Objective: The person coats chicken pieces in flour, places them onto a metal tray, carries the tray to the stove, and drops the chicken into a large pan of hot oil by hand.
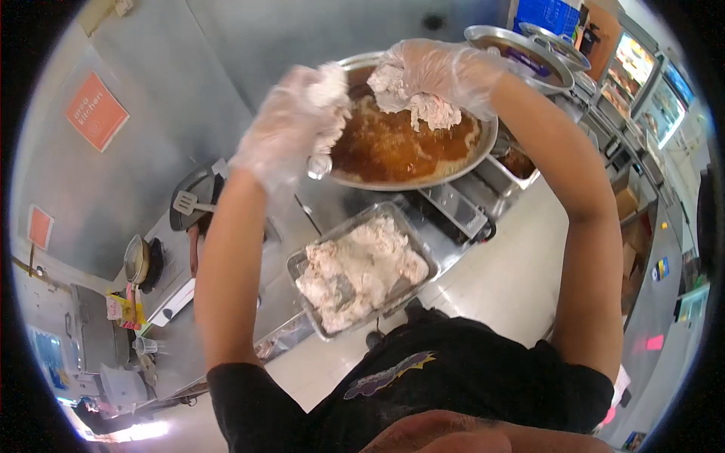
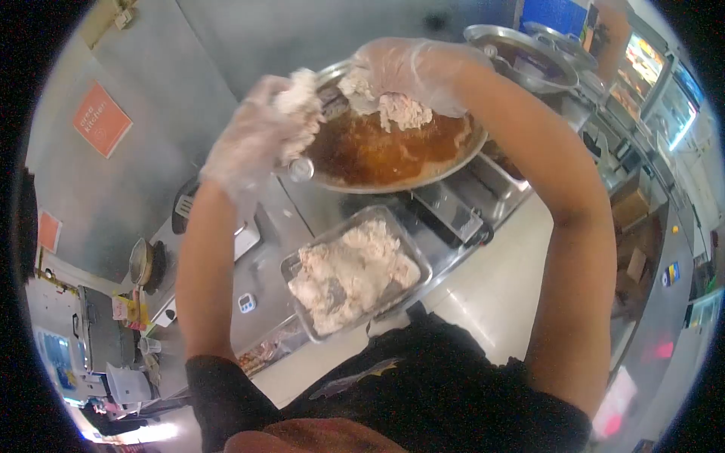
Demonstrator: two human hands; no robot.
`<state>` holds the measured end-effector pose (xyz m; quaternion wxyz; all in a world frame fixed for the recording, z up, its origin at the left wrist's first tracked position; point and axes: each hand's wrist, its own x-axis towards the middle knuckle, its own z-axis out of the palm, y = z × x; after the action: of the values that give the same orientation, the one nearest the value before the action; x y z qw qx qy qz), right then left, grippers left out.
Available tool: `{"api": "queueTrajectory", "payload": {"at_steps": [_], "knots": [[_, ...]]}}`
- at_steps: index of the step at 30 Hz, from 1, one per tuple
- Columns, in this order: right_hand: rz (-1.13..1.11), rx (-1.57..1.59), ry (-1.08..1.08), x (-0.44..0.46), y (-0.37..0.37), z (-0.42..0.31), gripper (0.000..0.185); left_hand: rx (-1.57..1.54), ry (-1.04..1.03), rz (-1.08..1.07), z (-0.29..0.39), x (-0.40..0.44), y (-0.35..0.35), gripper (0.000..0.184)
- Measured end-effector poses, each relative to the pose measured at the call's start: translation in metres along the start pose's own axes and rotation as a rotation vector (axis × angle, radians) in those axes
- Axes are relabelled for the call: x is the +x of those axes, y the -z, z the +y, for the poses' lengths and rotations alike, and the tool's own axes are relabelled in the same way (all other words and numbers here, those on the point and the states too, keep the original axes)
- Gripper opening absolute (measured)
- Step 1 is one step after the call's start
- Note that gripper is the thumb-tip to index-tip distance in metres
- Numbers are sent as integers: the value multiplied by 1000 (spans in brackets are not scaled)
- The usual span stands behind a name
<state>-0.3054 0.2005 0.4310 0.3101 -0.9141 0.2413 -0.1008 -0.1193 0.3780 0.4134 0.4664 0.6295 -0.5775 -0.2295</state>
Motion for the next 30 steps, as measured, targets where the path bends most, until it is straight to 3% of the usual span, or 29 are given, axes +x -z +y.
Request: {"api": "queueTrajectory", "payload": {"at_steps": [1, 2, 3, 4, 5, 6, 8, 10, 13, 15, 17, 18, 21, 24, 28, 29, 30], "knots": [[-21, -161, -80, 19, 10, 14, 35, 501, -73, 60, 7, 20, -12, 47], [-54, -324, -157, 38, 21, 28, 36, 215, 91, -44, -24, 67, -30, 49], [-88, -482, -248, 58, 23, 45, 34, 297, 239, -38, 12, 68, -52, 50], [-124, -398, -237, 62, 22, 57, 31, 345, 201, -88, -1, 87, -64, 46], [-123, -263, -345, 58, 18, 59, 27, 1063, -68, -145, -36, 126, -83, 40], [-107, -133, -453, 54, 14, 61, 23, 1247, -70, -272, -48, 142, -97, 43], [-125, -18, -371, 76, 1, 115, 22, 1583, -143, -546, -69, 174, -124, 48], [-128, -188, -352, 111, -21, 163, 25, 1131, 155, -319, -80, 182, -135, 50], [-217, -577, -229, 120, -18, 170, 28, 1114, 131, -244, -126, 197, -150, 50], [-315, -876, -89, 110, -6, 147, 30, 1105, 69, -380, -113, 191, -146, 50], [61, -106, -426, 76, 15, 97, 34, 1090, -28, -364, -78, 174, -129, 49], [228, -111, -318, 62, 24, 83, 33, 1067, -96, -317, -60, 161, -118, 48], [542, -416, 327, -13, 9, 27, 32, 955, -368, -59, -12, 96, -67, 46], [553, -524, 658, -70, -45, -21, 30, 835, -490, 182, 21, -2, -9, 44], [384, -581, 746, -89, -141, -50, 28, 408, -25, 360, 0, -123, 23, 41], [316, -579, 686, -85, -167, -50, 28, 200, 159, 360, -33, -144, 15, 40], [105, -421, 503, -84, -193, -44, 28, -308, 116, 376, -112, -169, 4, 49]]}}
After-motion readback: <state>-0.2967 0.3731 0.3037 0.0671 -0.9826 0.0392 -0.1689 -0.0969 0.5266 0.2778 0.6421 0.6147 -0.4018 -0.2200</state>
